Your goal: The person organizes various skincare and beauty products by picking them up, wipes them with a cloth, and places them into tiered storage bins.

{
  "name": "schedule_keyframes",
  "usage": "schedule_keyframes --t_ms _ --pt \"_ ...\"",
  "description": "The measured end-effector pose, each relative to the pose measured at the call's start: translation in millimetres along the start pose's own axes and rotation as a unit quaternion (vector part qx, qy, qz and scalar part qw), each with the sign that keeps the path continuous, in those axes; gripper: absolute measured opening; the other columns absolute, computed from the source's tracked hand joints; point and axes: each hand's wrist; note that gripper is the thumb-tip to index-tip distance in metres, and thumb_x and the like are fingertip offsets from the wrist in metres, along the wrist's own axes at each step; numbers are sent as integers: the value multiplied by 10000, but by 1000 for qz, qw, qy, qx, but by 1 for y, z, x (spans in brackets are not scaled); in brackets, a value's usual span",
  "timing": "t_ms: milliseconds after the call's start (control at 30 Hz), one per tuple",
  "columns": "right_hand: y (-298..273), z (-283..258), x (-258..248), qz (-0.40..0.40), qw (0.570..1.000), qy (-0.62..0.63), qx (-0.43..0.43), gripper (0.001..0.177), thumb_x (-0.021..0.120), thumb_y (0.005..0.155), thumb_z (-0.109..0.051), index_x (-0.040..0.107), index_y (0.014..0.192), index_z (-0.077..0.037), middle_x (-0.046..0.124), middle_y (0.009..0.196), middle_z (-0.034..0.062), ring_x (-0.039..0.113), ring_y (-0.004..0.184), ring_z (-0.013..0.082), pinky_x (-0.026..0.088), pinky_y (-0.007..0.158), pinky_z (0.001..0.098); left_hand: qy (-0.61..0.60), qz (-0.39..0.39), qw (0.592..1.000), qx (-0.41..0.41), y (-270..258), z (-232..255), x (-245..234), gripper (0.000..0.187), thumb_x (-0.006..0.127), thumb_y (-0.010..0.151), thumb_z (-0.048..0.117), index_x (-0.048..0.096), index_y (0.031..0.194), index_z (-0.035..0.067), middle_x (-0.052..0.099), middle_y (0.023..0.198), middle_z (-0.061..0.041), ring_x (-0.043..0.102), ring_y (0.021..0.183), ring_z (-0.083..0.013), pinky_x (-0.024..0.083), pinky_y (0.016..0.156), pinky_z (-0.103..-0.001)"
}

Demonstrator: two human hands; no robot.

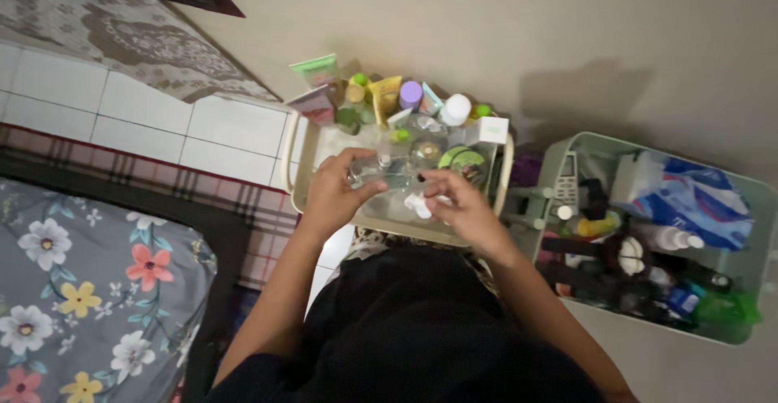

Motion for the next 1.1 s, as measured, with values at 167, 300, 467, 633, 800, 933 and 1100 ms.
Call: schedule_keyframes --t_ms 167,300,467,633,800,933,1100 --pt "37 13 49 17 990 -134 -34 463 702 885 -44 567 1324 -101 623 1107 85 638 1010 182 577 816 319 140 -63 988 -20 19 -58 -6 533 926 681 213 696 1160 160 708 887 -146 683 880 -325 528 788 -425" --pt "47 25 67 46 956 -285 -61 461 764 856 -131 626 1295 -122 696 1094 113 684 1036 251 545 906 374 44 -37 994 96 33 -108 10 527 891 651 84 659 1124 107 699 1086 -146 677 977 -368 538 810 -422" --pt "54 35 71 79 951 -298 -29 475 766 838 -156 637 1294 -130 681 1164 133 677 1069 289 530 926 402 10 -96 994 48 49 -140 32 510 878 655 27 655 1109 97 687 1082 -142 672 991 -366 535 816 -422" --pt "54 48 69 95 954 -285 8 468 751 867 -169 624 1317 -135 657 1223 148 687 1069 271 552 915 398 8 -73 995 60 64 -157 52 540 873 649 14 622 1123 80 669 1123 -151 652 1039 -382 531 839 -426" --pt "50 49 68 101 964 -246 -17 445 708 899 -212 605 1318 -104 636 1217 169 687 1030 276 594 831 400 7 -82 994 68 74 -164 58 514 861 665 5 639 1120 94 684 1134 -142 661 1059 -375 532 875 -423" --pt "44 42 67 94 964 -242 60 435 673 933 -285 585 1328 -124 637 1240 131 712 988 257 594 836 377 6 -81 992 94 80 -169 63 514 830 681 -10 636 1149 82 665 1176 -162 641 1098 -390 527 923 -429" --pt "39 45 67 127 949 -286 -38 413 725 884 -210 634 1268 -89 675 1169 149 672 1046 296 550 871 406 0 -80 994 75 81 -168 73 478 841 705 24 646 1140 75 646 1168 -166 627 1094 -384 519 917 -438"
Point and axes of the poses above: each hand's wrist, its own y-axis towards the middle knuckle, its own x-axis out of the palm, z = x × y
